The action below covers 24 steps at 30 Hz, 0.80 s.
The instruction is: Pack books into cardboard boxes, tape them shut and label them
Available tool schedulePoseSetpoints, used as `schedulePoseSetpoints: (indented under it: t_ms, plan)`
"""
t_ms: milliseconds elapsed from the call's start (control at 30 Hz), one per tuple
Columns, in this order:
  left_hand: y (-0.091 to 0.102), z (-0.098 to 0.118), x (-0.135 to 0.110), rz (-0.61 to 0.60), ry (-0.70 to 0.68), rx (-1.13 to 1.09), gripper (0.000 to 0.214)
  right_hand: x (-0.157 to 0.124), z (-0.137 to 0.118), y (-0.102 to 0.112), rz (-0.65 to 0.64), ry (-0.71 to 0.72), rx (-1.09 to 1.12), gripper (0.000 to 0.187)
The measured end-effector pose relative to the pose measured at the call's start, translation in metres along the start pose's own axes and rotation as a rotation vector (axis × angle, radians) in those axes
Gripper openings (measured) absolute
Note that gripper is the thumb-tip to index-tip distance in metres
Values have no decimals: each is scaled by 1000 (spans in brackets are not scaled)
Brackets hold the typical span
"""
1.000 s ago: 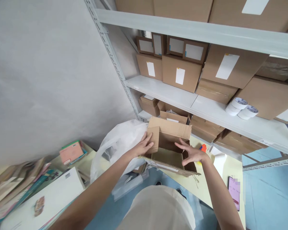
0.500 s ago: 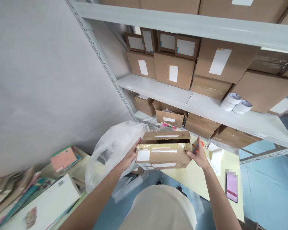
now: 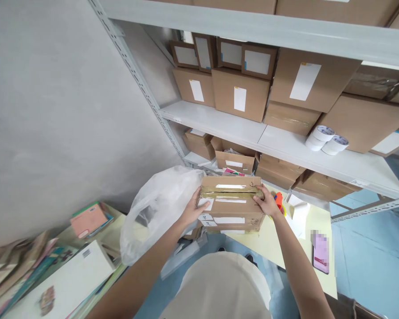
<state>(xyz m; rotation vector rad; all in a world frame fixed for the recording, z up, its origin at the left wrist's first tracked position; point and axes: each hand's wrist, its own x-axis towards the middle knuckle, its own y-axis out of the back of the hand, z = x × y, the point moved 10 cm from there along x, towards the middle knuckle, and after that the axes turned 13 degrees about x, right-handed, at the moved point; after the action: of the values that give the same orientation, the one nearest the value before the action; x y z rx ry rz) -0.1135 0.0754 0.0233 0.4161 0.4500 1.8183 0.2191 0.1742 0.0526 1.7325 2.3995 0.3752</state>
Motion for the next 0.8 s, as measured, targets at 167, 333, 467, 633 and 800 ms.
schedulePoseSetpoints:
  t_ms: [167,333,467,633,800]
  plan:
    - [-16,3,14,-105,51,93,91,14,-1,1,11,-21,22,59]
    - [-34,-1,14,-128,44,125,89,0,21,4,50,-40,84,68]
    - [-43,-14,0,-151,20,187,84,-39,60,-7,60,-115,74,70]
    - [-42,-8,-15,-92,-71,426,89,-59,77,-12,96,-86,-18,62]
    - [-77,47,-27,-265,-292,829,82,-44,73,-4,100,-98,-112,53]
